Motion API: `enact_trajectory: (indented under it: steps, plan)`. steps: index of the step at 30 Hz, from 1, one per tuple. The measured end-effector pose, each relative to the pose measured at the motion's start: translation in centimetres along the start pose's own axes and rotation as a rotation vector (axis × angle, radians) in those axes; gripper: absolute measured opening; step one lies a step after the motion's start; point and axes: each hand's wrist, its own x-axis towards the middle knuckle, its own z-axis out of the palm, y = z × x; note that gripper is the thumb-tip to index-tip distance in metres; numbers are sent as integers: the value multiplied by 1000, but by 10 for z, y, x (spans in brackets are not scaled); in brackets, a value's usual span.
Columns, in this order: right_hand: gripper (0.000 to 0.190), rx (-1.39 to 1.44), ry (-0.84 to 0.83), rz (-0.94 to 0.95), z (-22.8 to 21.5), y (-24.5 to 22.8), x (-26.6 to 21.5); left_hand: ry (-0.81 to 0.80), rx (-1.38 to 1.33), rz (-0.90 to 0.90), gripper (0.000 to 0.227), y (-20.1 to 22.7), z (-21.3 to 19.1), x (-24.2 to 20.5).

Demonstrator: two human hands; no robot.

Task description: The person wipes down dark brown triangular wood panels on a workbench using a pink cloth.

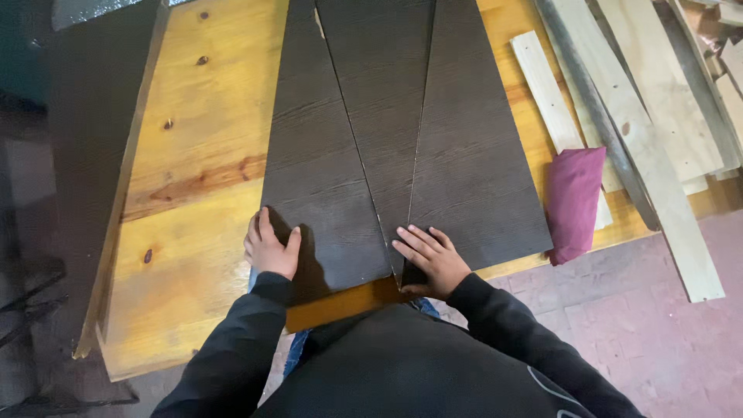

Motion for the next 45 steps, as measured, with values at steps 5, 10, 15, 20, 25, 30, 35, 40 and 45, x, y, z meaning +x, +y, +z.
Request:
enact_trajectory:
  steps: [5, 10, 15, 20, 25, 30, 35, 40, 45]
  plan:
    - [120, -99, 57, -15, -13, -10, 3, 66, 37, 78, 90, 11, -7, -11]
    - [100, -93, 62, -32, -9, -10, 4, 107, 59, 150, 94, 5, -5, -15]
    - [93, -132, 97, -39, -5, -9, 7, 197, 54, 229, 98, 2, -7, -38]
    - [100, -98, 105, -49, -9, -11, 12, 219, 109, 205, 98, -6, 2, -47]
    - [99, -95, 200, -65, -3, -13, 12, 81, 94, 133, 97, 2, -11, -47]
    - [96, -79, 276, -61, 6, -15, 10, -13, 105, 50, 99, 8, -17, -44]
    - [90, -99, 284, -93, -12, -19, 11, -95, 131, -28, 99, 23, -26, -40]
    - [82, -73, 270, -96, -11, -15, 8, -115, 136, -38, 102, 19, -21, -38]
    - [83, -46, 251, -81, -10, -14, 9, -117, 144, -27, 102, 19, -21, -40]
